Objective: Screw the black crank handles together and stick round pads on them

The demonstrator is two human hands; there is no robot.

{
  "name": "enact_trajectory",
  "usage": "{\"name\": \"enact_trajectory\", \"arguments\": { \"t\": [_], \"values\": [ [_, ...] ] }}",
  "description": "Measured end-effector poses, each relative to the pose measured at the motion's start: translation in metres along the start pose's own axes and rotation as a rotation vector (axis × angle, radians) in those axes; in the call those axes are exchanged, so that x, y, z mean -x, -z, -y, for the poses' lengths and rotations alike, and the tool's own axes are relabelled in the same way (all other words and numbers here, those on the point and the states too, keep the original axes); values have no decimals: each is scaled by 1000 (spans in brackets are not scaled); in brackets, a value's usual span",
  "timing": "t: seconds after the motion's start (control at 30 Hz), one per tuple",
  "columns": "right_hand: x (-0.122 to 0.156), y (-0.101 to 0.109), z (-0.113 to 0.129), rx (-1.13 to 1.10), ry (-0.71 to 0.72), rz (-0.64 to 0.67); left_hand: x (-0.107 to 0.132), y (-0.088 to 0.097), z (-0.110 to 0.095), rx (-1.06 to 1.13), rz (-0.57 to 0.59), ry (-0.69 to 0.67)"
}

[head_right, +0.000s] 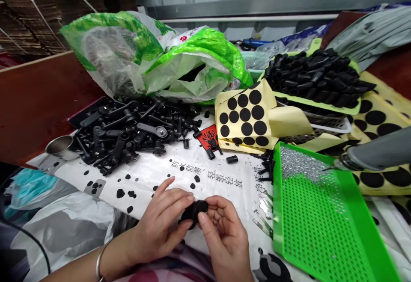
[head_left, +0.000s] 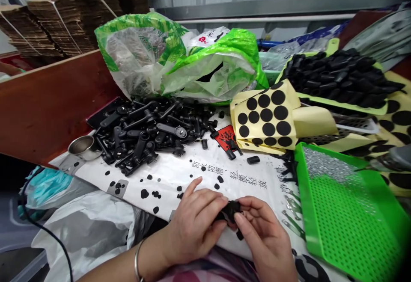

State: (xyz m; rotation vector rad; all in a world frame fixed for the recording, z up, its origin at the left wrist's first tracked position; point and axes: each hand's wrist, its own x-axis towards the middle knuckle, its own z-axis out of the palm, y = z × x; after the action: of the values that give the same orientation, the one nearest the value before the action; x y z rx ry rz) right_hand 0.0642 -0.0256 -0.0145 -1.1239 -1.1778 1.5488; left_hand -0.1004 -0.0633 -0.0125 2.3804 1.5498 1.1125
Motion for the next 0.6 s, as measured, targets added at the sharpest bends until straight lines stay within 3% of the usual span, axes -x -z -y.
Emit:
{"name": "enact_trajectory", "arguments": {
  "t": [0.3,0.47,0.6],
  "values": [
    [13,11,-15,21,98,-115,-15,40,54,-342,-234,55],
    [10,9,-24,-106,124,-109,-44,59,81,-514,-190,-11],
    [6,8,-23,-133,227,-66,-83,58,98,-581,-105,45]
  ]
}}
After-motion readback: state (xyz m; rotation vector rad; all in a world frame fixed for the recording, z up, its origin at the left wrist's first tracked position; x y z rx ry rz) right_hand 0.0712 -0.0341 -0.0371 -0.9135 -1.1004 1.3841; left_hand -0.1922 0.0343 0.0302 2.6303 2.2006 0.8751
